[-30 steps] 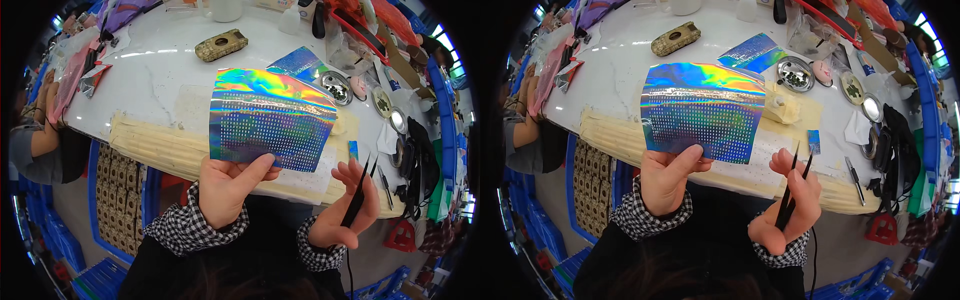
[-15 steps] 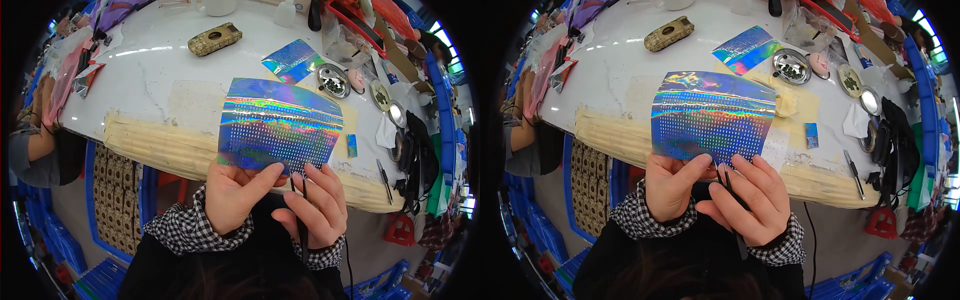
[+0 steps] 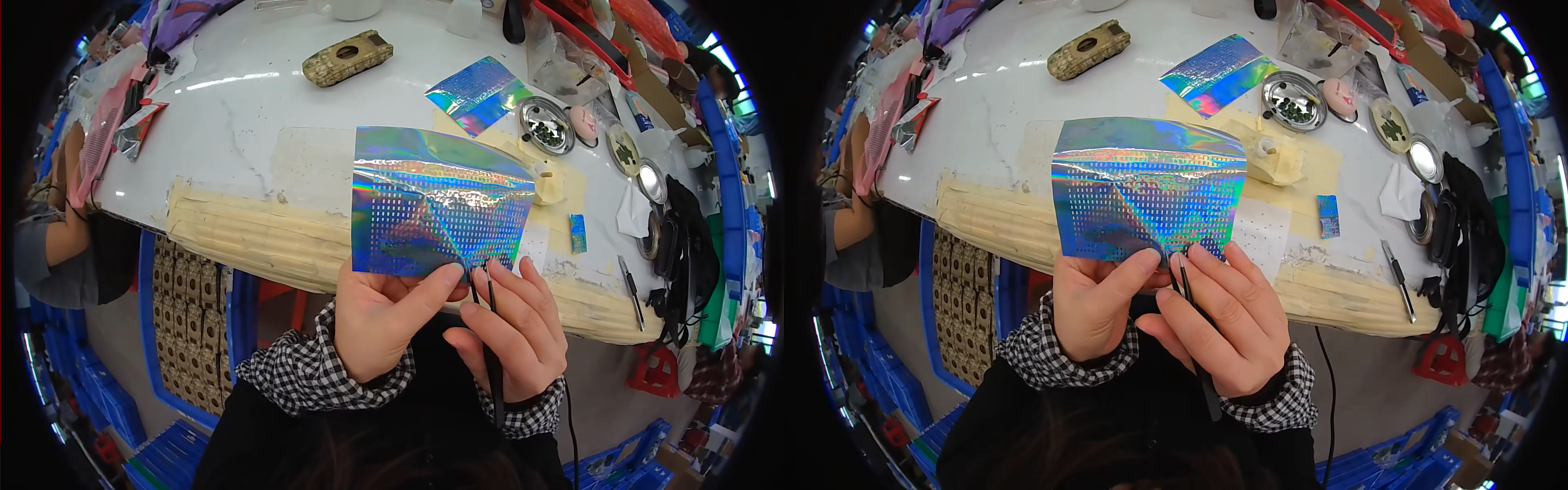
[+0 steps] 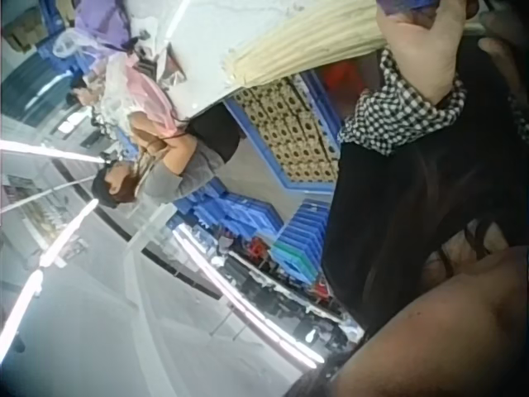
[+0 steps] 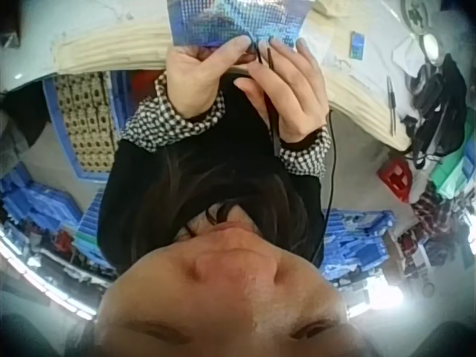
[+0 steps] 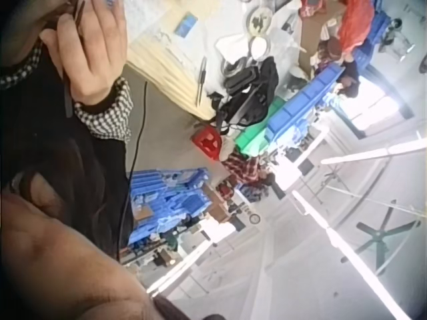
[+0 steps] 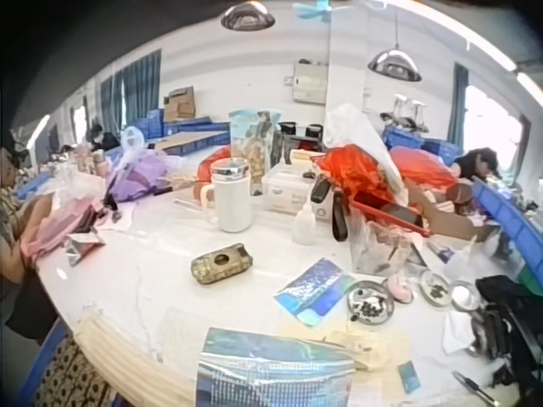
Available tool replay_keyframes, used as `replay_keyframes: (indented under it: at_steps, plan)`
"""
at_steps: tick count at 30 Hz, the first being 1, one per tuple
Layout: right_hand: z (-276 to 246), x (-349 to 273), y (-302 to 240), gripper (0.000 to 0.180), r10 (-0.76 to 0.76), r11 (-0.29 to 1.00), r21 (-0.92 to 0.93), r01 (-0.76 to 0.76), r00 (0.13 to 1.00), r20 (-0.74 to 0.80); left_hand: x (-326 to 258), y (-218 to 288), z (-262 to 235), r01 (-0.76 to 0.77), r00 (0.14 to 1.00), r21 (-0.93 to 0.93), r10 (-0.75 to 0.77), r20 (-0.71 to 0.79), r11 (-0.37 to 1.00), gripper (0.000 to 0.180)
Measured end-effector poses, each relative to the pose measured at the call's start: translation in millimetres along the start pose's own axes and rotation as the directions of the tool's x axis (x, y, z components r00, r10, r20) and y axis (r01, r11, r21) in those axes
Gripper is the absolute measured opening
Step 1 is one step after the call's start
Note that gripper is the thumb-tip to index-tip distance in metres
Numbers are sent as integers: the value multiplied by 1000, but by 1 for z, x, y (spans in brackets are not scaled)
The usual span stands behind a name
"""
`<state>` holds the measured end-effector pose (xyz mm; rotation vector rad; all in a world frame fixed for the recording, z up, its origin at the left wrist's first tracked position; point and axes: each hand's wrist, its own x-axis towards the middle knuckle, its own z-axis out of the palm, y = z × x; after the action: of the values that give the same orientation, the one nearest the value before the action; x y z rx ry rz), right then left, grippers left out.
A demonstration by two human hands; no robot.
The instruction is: Peel small triangular segments from a holographic sticker sheet using tweezers.
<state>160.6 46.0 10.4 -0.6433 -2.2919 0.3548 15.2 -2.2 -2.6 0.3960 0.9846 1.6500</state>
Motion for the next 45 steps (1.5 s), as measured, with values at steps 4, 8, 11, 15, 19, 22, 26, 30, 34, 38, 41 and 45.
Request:
replay_keyframes:
  at_steps: [4,8,11,15,19,22,26,30,34,38,41,45]
  plan:
    - [-1,1,0,24,1,1000,17,-1,1000,-5,0,0,1,1,1000,10,-1,0,1000,17]
    - [0,3,2,23,2,999,36,-2,1000,-3,0,-1,0,-18,1000,5,18,5,1000,18]
    - [0,5,4,23,-1,999,40,0,1000,11,1,-1,-1,-41,999,20,41,17,999,19]
    - [-3,6,4,22,2,999,54,-3,1000,14,2,-1,-1,-32,999,23,32,23,999,19]
    - [-3,7,5,22,0,997,81,-1,1000,10,1,-1,-2,-29,999,18,28,21,999,19]
    - [-3,7,5,23,2,996,85,-2,1000,4,2,0,-2,2,1000,21,-3,22,1000,19]
    - [-2,5,7,23,-1,996,92,1,1000,4,2,0,-1,29,1000,-10,-29,5,1000,20]
    - [-3,4,7,24,-3,995,99,3,1000,3,2,0,-1,51,999,-33,-51,8,998,20]
    - [-3,4,7,24,-6,994,106,6,1000,-4,3,0,0,54,999,-46,-53,11,998,20]
    - [-2,3,7,25,-1,994,112,2,1000,-2,2,0,0,64,998,-46,-64,2,997,20]
    - [-2,2,7,25,2,993,119,-1,1000,-7,2,0,1,63,998,-36,-63,-6,997,19]
    - [-3,1,7,27,10,992,124,-9,1000,-4,2,1,1,74,997,-44,-74,5,996,21]
